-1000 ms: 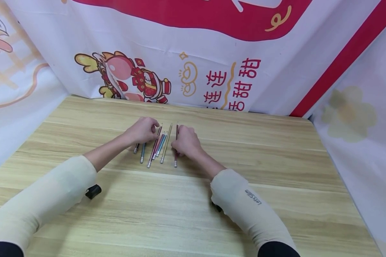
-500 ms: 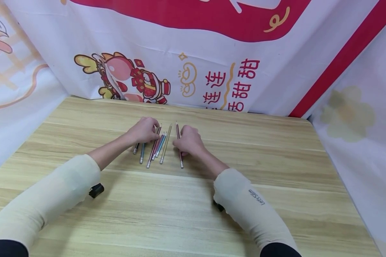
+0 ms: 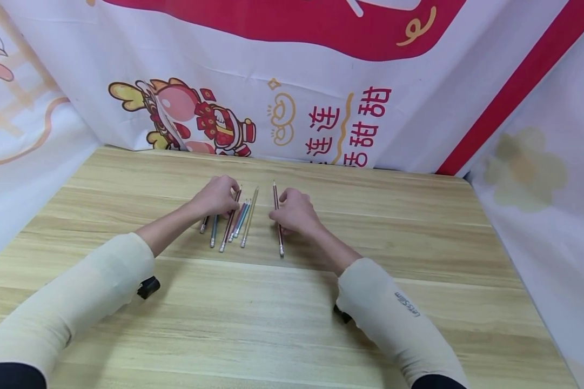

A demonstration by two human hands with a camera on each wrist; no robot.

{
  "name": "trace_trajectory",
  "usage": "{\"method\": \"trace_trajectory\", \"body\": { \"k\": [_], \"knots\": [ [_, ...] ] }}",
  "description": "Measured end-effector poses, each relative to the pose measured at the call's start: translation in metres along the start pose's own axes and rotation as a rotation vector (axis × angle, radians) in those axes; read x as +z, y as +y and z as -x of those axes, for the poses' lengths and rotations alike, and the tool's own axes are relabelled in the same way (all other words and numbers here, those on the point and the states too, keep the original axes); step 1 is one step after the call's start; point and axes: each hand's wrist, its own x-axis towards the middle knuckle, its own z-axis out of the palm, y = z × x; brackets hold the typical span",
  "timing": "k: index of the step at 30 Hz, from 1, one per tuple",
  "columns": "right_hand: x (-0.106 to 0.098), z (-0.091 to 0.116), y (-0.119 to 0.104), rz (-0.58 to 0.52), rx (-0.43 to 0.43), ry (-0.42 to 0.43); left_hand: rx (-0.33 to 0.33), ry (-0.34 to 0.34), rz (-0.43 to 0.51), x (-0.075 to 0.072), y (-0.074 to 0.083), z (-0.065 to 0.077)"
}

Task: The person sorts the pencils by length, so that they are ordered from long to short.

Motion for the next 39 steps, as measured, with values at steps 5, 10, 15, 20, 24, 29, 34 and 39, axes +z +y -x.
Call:
{"method": "trace_trajectory", "body": {
  "k": [5, 10, 15, 20, 24, 29, 34, 39],
  "knots": [
    [-0.008, 0.006, 0.004, -0.022, 0.006, 0.006, -0.008, 0.011, 0.016, 0.001, 0.002, 0.001],
    [-0.016, 0.009, 0.010, -0.038, 0.019, 0.000, -0.019, 0.032, 0.033, 0.002, 0.002, 0.001],
    [-0.022, 0.010, 0.015, -0.054, 0.029, -0.003, -0.023, 0.038, 0.048, 0.003, 0.001, 0.000],
    [-0.025, 0.010, 0.019, -0.079, 0.056, -0.010, -0.020, 0.049, 0.057, 0.003, 0.001, 0.000],
    [-0.028, 0.012, 0.021, -0.105, 0.066, -0.020, -0.019, 0.050, 0.059, 0.003, 0.002, 0.001],
    [-0.031, 0.015, 0.024, -0.101, 0.063, -0.023, -0.028, 0.046, 0.052, 0.002, 0.004, 0.002],
    [-0.033, 0.016, 0.027, -0.079, 0.066, -0.020, -0.055, 0.048, 0.054, 0.003, 0.005, 0.000],
    [-0.035, 0.018, 0.029, -0.076, 0.065, -0.013, -0.066, 0.064, 0.051, 0.005, 0.006, -0.001]
  ]
}}
